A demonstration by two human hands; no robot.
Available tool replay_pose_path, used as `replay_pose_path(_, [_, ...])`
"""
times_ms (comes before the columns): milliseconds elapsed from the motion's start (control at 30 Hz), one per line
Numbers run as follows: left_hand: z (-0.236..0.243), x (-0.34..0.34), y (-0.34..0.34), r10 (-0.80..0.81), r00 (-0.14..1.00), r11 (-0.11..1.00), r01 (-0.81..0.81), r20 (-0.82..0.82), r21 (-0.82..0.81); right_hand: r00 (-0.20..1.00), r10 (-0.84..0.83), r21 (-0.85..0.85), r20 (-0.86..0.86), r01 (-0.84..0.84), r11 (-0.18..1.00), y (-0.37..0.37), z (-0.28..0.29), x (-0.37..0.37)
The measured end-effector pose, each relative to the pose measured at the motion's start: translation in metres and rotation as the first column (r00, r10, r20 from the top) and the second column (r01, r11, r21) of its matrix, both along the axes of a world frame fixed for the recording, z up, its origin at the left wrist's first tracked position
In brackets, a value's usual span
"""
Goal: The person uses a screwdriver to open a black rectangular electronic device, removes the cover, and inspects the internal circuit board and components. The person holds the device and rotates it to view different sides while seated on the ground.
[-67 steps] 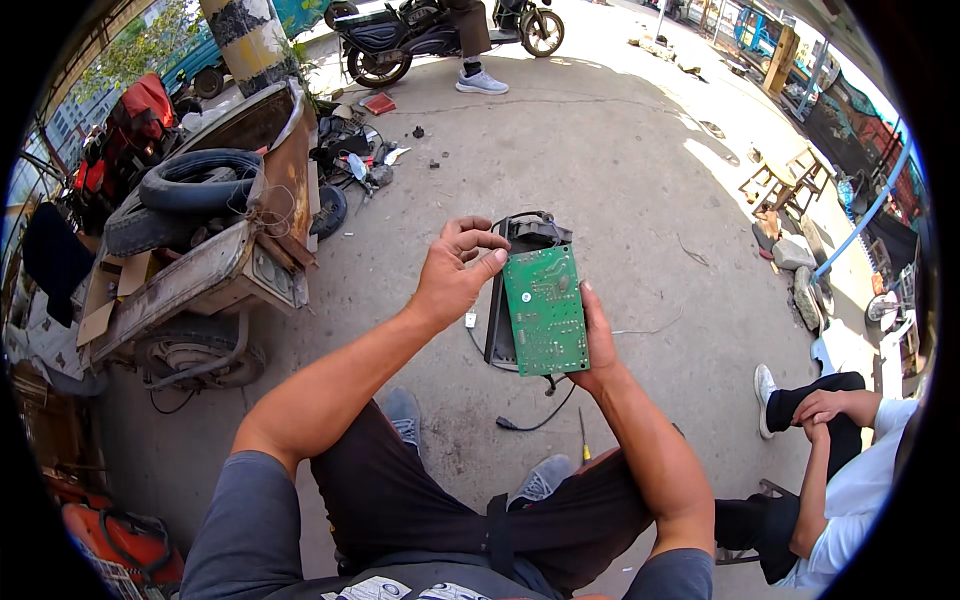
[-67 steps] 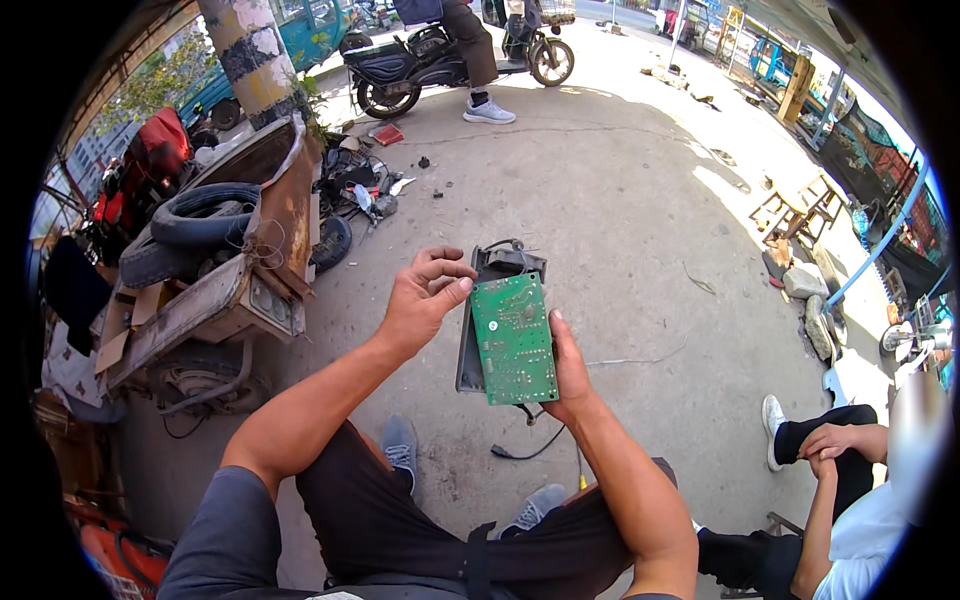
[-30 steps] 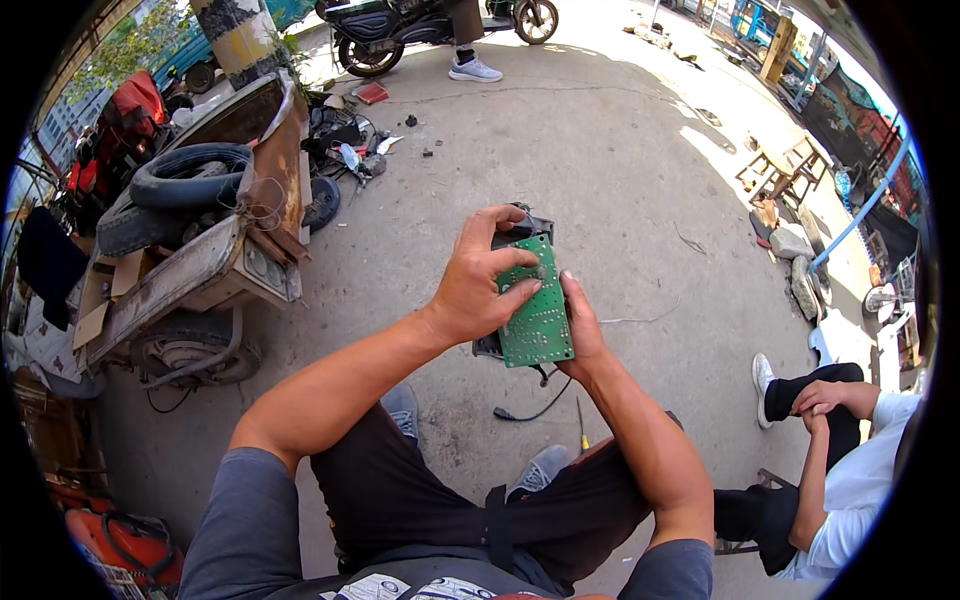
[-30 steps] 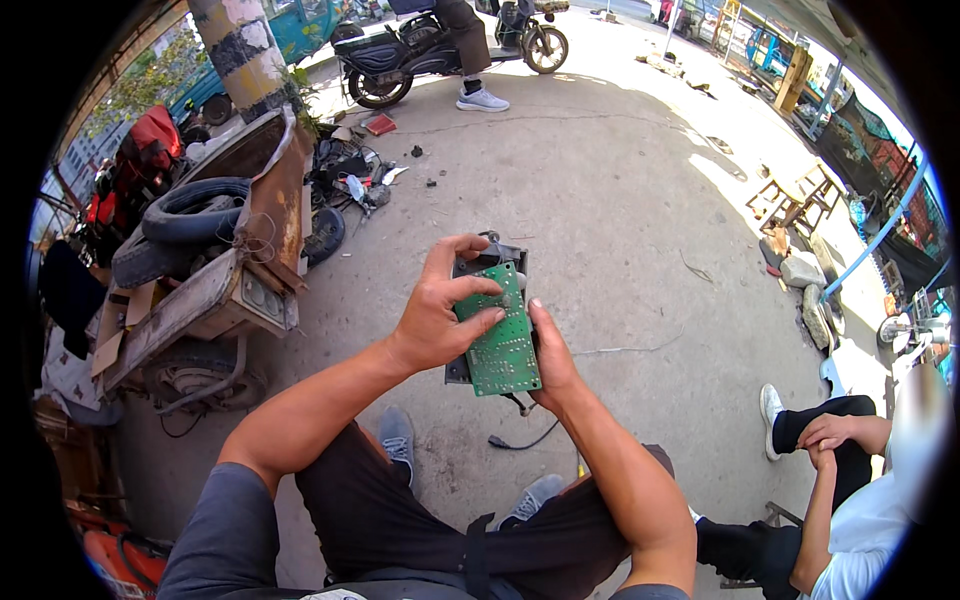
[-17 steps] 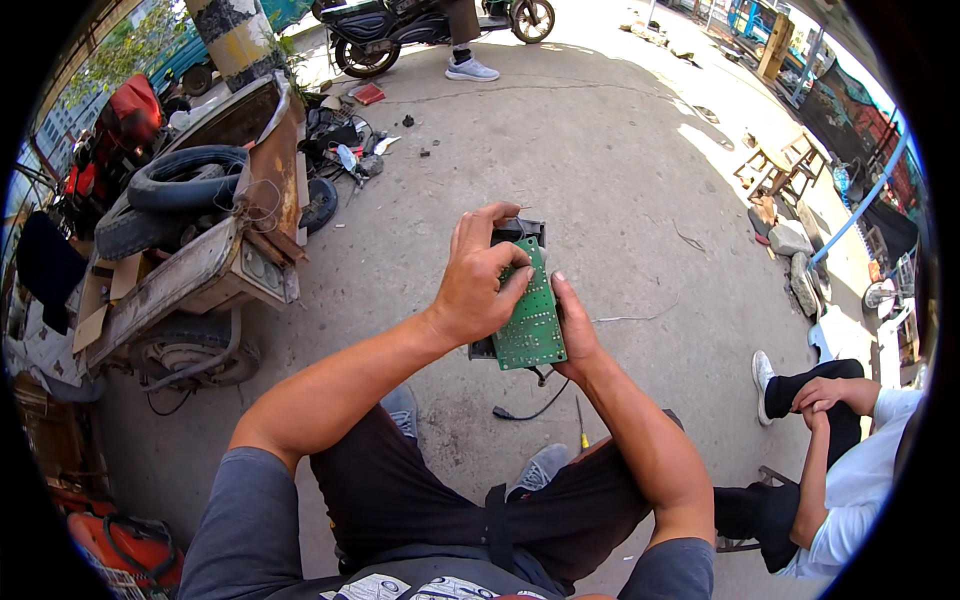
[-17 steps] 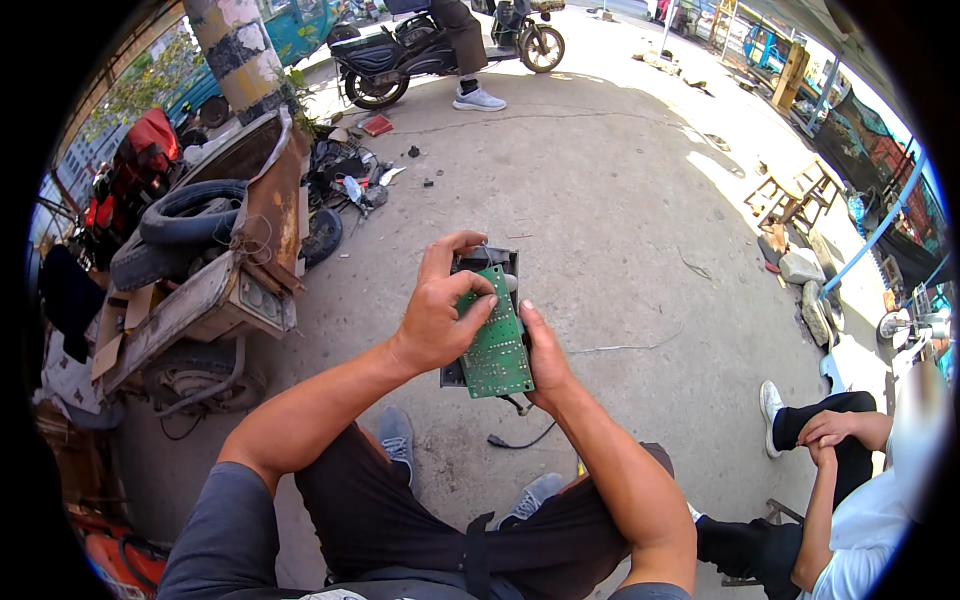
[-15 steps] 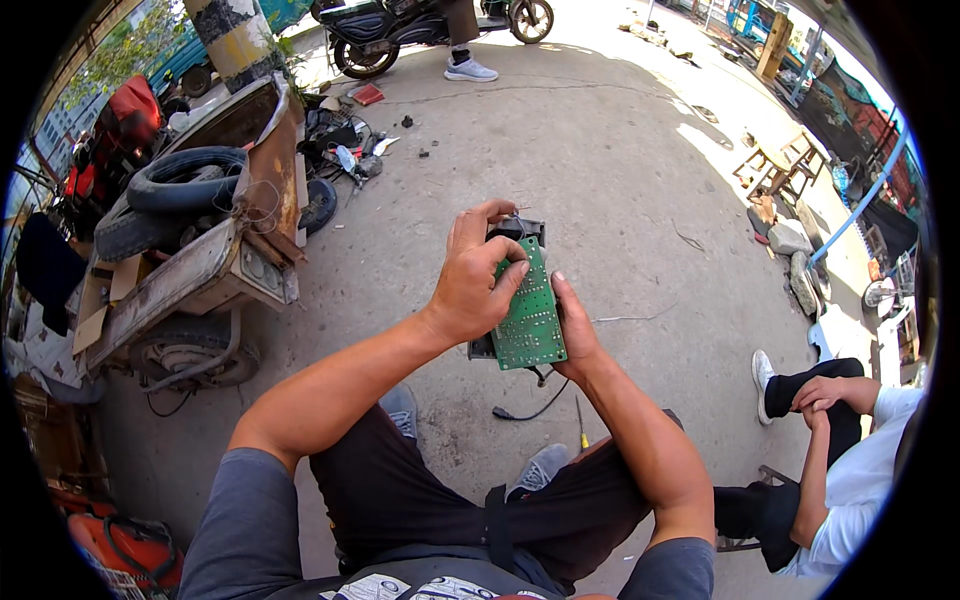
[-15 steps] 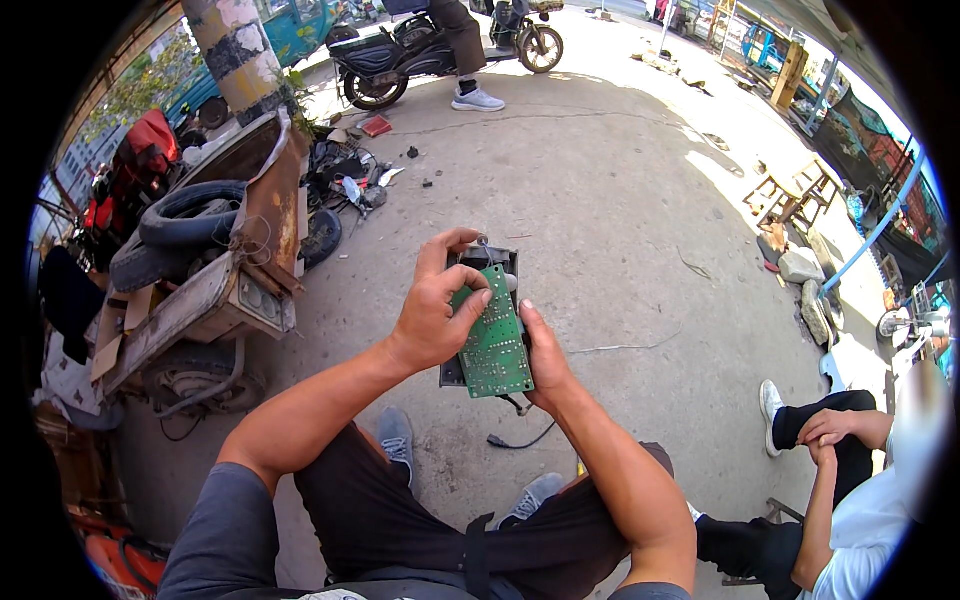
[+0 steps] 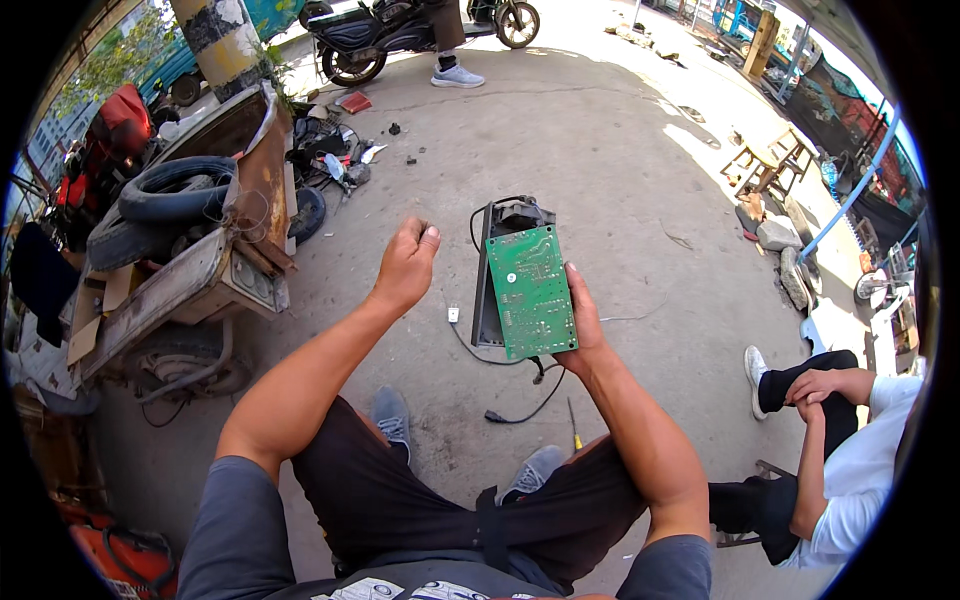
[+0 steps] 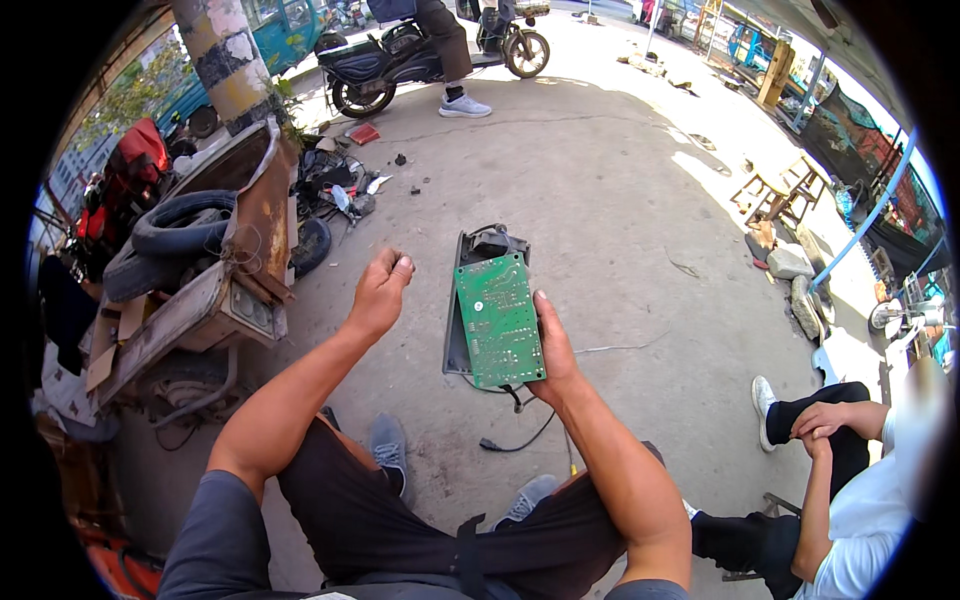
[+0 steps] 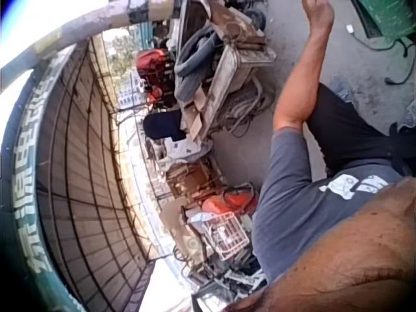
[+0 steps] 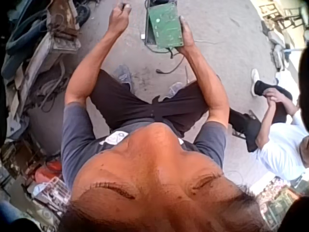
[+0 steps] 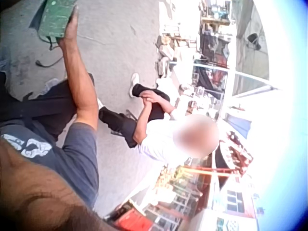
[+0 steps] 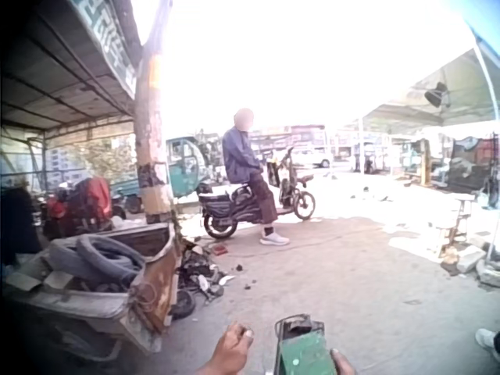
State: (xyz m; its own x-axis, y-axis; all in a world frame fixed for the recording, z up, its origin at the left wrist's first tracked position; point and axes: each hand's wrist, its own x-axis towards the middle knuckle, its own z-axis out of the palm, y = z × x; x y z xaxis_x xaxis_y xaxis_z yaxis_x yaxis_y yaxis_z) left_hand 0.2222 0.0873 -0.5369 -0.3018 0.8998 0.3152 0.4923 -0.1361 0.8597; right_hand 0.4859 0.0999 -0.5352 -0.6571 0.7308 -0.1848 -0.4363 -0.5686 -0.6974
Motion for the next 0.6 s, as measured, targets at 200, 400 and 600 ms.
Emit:
replay_pose_path(200, [-0.007,-0.01,0.001,-0.067,0.998,0.982,0.067,0.005,-0.179,0.997,-0.056,-0.001,-0.051,0.056,0.998,0.006,0.004,0.007])
replay_pose_path(400, [-0.002,-0.008,-0.004,-0.084,0.994,0.983,0.095,0.072,-0.156,0.996,-0.07,0.002,-0.063,0.071,0.998,0.007,0.004,0.012])
replay_pose_path(600, [0.001,-0.014,-0.007,-0.027,0.999,0.991,0.033,0.045,-0.127,0.994,-0.062,-0.022,-0.087,0.06,0.998,0.002,0.012,0.013])
